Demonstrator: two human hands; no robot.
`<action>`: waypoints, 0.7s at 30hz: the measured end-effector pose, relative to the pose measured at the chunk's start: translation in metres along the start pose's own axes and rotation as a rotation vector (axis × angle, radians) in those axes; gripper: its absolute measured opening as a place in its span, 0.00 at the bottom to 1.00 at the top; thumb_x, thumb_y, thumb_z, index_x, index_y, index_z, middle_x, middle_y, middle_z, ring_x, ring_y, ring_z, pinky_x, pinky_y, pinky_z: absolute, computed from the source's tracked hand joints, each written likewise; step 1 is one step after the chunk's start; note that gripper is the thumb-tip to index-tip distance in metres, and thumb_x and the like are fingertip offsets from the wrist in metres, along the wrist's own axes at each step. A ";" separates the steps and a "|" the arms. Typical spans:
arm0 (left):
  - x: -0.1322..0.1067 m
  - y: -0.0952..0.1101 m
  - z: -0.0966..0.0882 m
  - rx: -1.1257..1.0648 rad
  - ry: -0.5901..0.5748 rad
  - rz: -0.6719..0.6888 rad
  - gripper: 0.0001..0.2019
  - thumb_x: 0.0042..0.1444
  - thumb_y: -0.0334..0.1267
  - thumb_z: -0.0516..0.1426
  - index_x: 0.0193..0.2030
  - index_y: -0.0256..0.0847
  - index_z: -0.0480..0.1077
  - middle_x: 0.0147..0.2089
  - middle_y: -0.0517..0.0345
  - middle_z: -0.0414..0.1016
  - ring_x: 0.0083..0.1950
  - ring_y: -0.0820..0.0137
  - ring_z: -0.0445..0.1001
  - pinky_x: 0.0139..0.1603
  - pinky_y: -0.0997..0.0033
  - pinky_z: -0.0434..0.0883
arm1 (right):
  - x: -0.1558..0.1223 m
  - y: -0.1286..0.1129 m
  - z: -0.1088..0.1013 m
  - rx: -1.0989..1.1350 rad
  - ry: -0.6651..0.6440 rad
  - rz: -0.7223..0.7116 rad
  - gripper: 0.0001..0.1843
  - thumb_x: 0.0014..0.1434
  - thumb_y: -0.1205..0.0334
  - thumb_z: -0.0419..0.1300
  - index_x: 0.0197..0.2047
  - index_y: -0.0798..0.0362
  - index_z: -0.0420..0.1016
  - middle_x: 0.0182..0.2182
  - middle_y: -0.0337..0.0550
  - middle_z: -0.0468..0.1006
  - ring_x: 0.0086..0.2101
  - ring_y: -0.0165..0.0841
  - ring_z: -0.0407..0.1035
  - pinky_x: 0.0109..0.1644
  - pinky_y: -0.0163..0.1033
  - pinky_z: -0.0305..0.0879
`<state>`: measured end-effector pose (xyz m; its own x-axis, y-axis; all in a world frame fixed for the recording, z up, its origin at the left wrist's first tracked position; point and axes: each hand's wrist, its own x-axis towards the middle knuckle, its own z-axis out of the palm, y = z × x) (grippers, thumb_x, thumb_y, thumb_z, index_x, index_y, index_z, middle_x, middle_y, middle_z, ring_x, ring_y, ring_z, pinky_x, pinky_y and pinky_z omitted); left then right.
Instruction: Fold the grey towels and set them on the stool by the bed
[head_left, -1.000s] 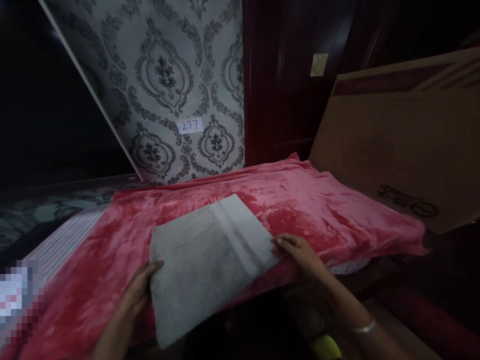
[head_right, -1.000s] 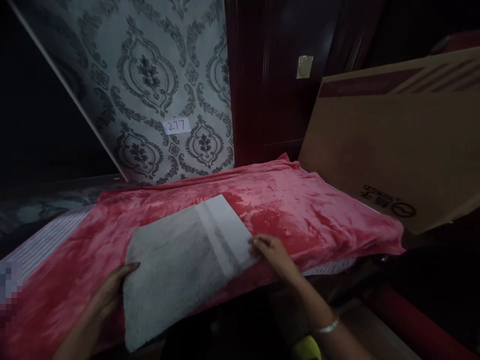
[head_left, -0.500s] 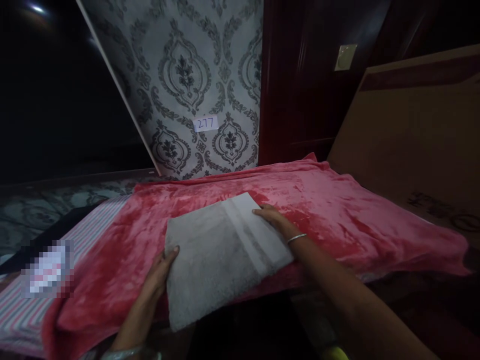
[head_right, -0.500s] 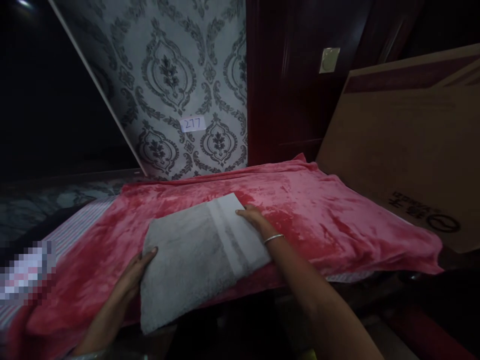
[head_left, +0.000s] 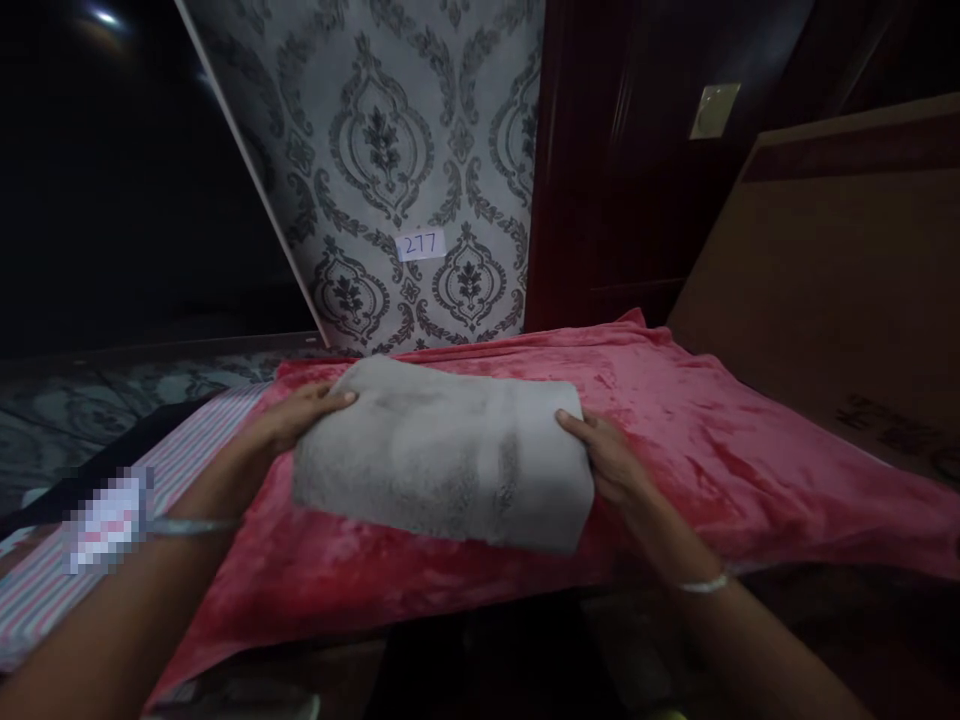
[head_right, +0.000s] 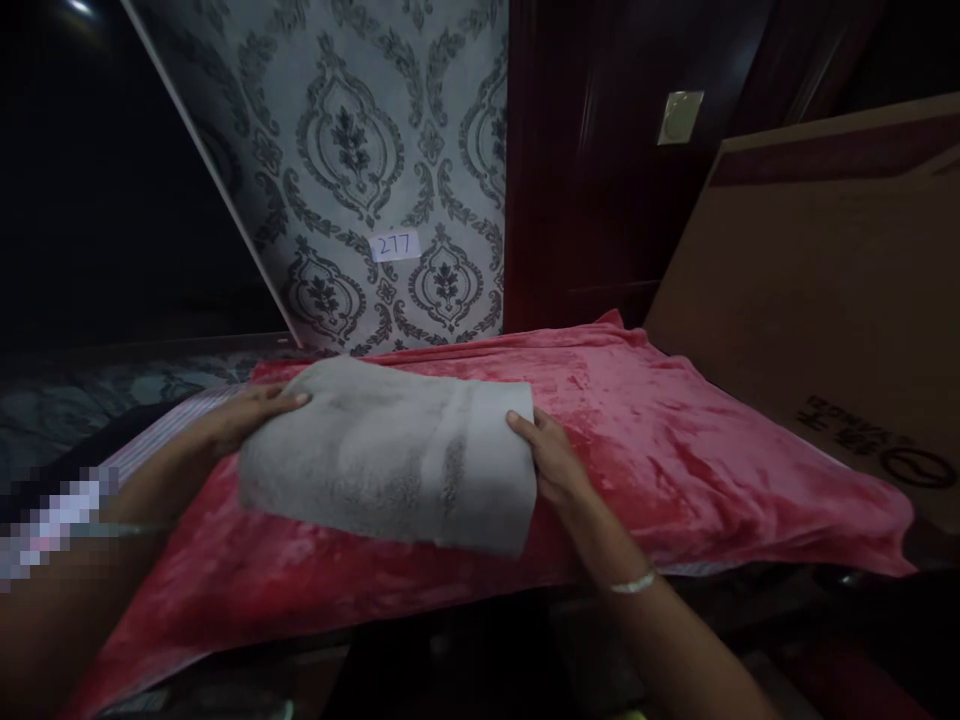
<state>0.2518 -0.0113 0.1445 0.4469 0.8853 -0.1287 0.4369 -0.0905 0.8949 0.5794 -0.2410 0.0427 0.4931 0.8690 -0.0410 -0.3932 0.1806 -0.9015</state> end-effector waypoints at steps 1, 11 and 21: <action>0.014 0.015 -0.007 0.044 -0.046 0.034 0.30 0.38 0.55 0.71 0.46 0.40 0.78 0.45 0.48 0.83 0.49 0.55 0.81 0.48 0.61 0.79 | -0.012 -0.001 0.001 0.024 0.029 -0.023 0.28 0.41 0.50 0.77 0.43 0.54 0.78 0.36 0.45 0.83 0.33 0.38 0.76 0.35 0.38 0.71; 0.138 -0.033 0.101 0.893 0.041 0.006 0.22 0.60 0.50 0.56 0.52 0.35 0.77 0.55 0.39 0.80 0.56 0.55 0.78 0.54 0.63 0.74 | -0.042 0.107 0.000 0.225 0.173 0.322 0.29 0.35 0.57 0.78 0.41 0.51 0.73 0.33 0.41 0.82 0.33 0.39 0.77 0.44 0.49 0.76; 0.154 -0.058 0.105 1.020 0.114 0.074 0.22 0.67 0.49 0.50 0.54 0.35 0.75 0.55 0.39 0.80 0.55 0.59 0.78 0.50 0.68 0.72 | -0.040 0.117 0.001 0.215 0.148 0.279 0.36 0.36 0.51 0.80 0.46 0.50 0.71 0.38 0.43 0.83 0.37 0.43 0.78 0.44 0.54 0.77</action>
<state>0.3772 0.0819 0.0274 0.4460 0.8950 0.0011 0.8902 -0.4437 0.1036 0.5126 -0.2538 -0.0605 0.4443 0.8255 -0.3481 -0.6744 0.0524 -0.7365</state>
